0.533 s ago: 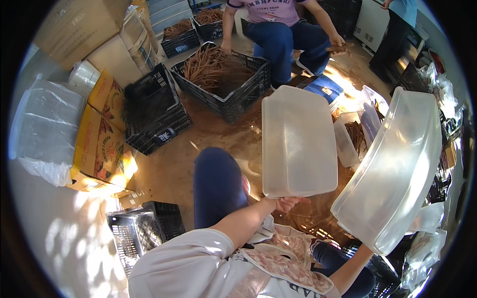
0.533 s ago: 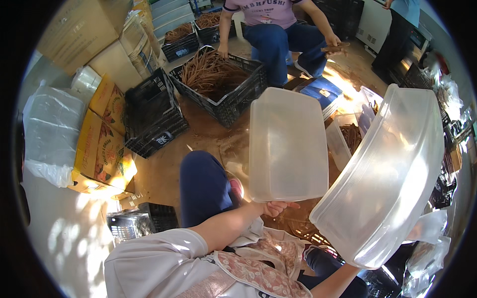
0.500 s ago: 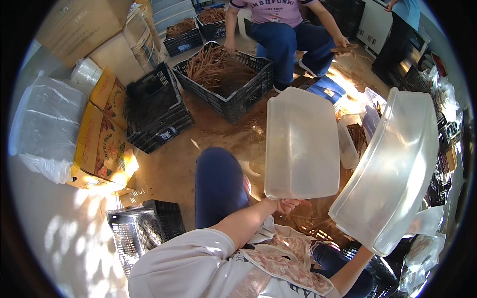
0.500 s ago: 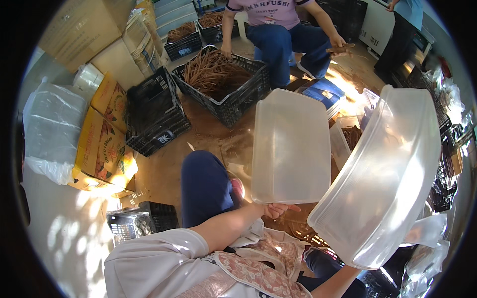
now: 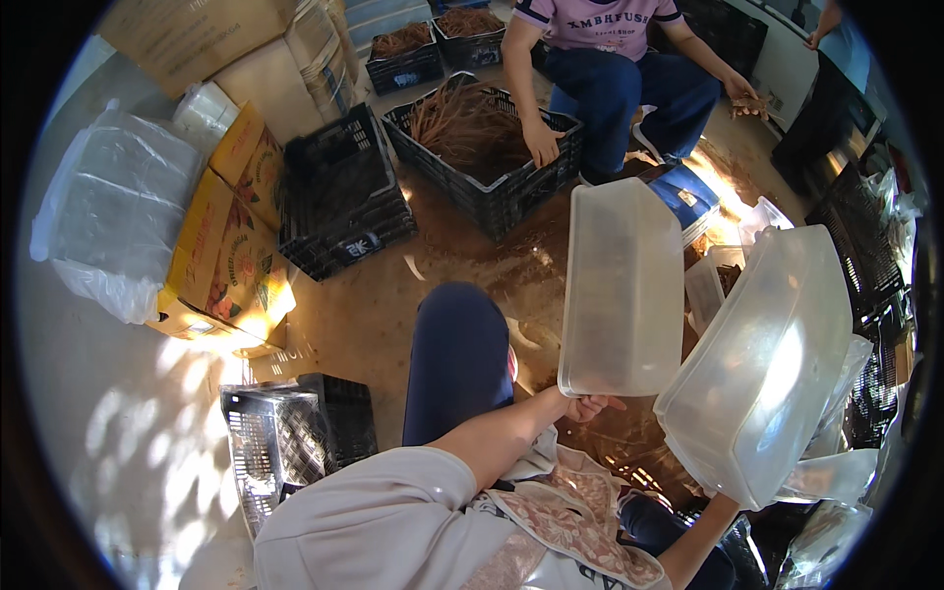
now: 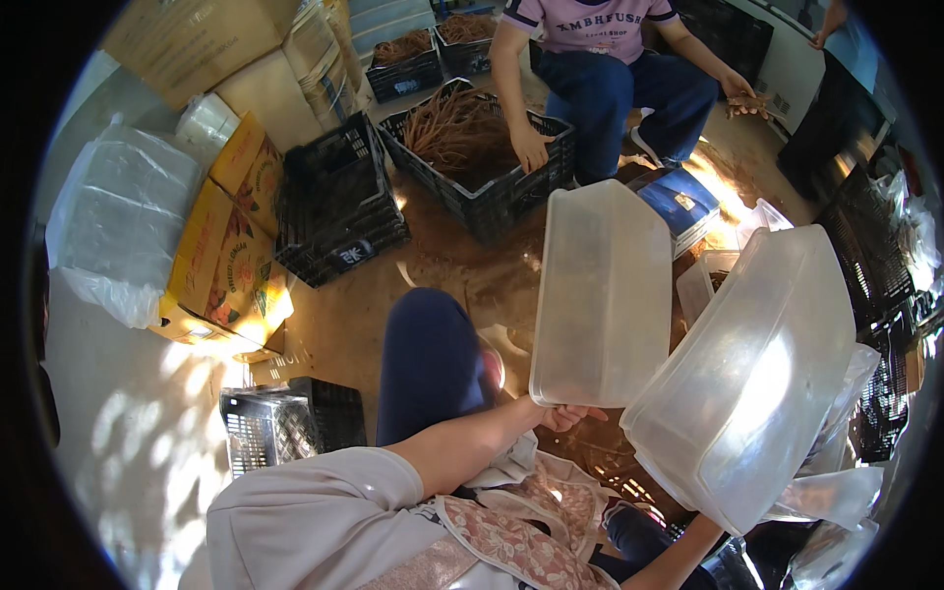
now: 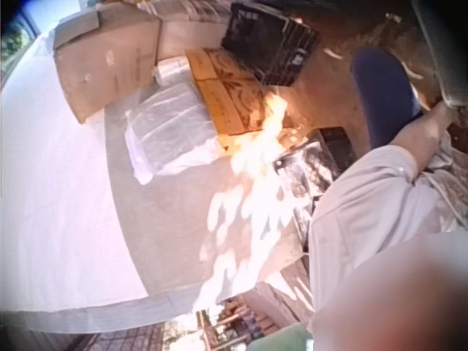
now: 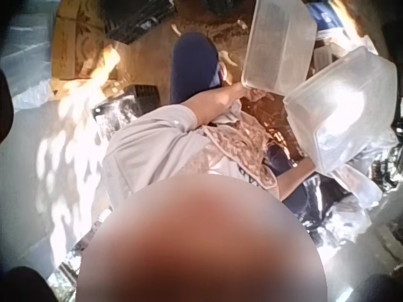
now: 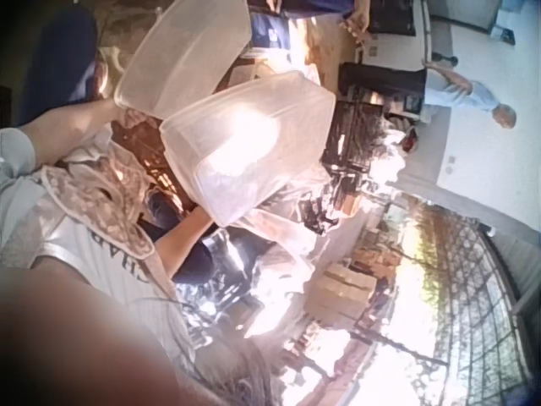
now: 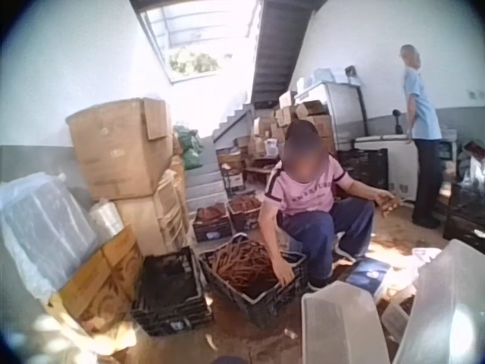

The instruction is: The person sits on the floor and repeatedly picks dried roots from a plastic container, places them into a clear plastic bag, and sets the filled bag aside. The person handles the roots by hand and uses no tools.

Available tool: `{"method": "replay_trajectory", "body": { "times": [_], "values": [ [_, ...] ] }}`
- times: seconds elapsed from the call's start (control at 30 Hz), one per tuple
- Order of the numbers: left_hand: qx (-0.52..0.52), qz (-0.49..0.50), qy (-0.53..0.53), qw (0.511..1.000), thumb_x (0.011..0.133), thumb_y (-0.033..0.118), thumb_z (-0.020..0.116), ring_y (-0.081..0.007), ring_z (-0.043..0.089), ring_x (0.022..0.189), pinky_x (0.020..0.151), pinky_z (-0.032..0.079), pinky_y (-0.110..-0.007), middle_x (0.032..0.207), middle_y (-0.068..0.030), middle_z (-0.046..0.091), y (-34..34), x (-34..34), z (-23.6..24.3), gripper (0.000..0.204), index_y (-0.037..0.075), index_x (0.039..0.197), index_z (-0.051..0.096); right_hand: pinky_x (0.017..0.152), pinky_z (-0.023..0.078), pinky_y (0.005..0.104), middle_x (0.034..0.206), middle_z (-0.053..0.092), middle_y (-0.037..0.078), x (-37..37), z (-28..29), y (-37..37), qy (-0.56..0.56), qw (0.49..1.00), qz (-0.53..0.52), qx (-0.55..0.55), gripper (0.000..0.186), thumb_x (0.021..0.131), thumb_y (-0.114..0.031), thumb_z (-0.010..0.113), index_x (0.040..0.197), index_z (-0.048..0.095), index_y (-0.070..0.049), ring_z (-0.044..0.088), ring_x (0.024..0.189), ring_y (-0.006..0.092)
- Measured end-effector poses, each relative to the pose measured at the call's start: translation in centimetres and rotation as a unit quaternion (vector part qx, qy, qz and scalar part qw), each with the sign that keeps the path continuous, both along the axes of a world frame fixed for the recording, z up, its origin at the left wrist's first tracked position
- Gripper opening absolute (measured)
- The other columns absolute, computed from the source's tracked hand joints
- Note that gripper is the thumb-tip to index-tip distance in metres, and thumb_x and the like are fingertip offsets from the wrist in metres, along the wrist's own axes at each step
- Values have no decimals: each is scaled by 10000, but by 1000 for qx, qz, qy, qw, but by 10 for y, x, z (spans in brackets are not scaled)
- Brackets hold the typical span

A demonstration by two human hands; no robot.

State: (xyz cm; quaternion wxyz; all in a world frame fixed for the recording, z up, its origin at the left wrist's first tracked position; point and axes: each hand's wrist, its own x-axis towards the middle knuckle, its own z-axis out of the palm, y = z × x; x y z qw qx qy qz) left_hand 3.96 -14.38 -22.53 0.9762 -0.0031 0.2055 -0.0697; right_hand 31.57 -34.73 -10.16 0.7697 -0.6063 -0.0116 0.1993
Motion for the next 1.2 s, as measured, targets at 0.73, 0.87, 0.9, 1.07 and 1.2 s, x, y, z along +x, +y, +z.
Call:
{"method": "replay_trajectory", "body": {
  "times": [0.73,0.87,0.9,1.07,1.2],
  "values": [
    [480,484,250,687,700,46,572,-79,280,304,311,188,-232,469,11,390,86,-291,275,85,39,654,500,326,240,177,506,355,-94,-11,181,23,-174,979,80,73,208,852,-288,615,707,520,-173,308,367,25],
    [371,501,391,677,716,39,558,-78,361,331,293,224,-187,492,-1,431,40,-364,189,159,74,594,462,307,294,195,512,459,-23,-56,179,77,-344,888,284,-110,274,843,-289,622,679,549,-81,389,346,55],
    [392,429,414,701,719,40,559,-96,358,325,292,249,-205,486,-8,426,30,-380,166,134,56,607,487,317,299,194,522,460,-30,-71,176,93,-329,882,296,-161,242,837,-278,621,717,573,-73,393,359,50],
    [328,397,607,605,730,43,561,-174,444,337,292,301,-279,488,-97,481,-5,-396,43,100,-15,649,556,435,358,288,486,486,71,-141,168,164,-526,690,425,-256,260,775,-204,677,652,587,7,419,432,116],
    [240,452,641,572,745,36,548,-203,453,325,290,328,-295,487,-151,509,-28,-395,-12,106,-46,677,550,544,434,396,686,571,131,-210,155,229,-729,432,490,-204,212,752,-208,632,631,568,-47,568,633,312]
  ]
}}
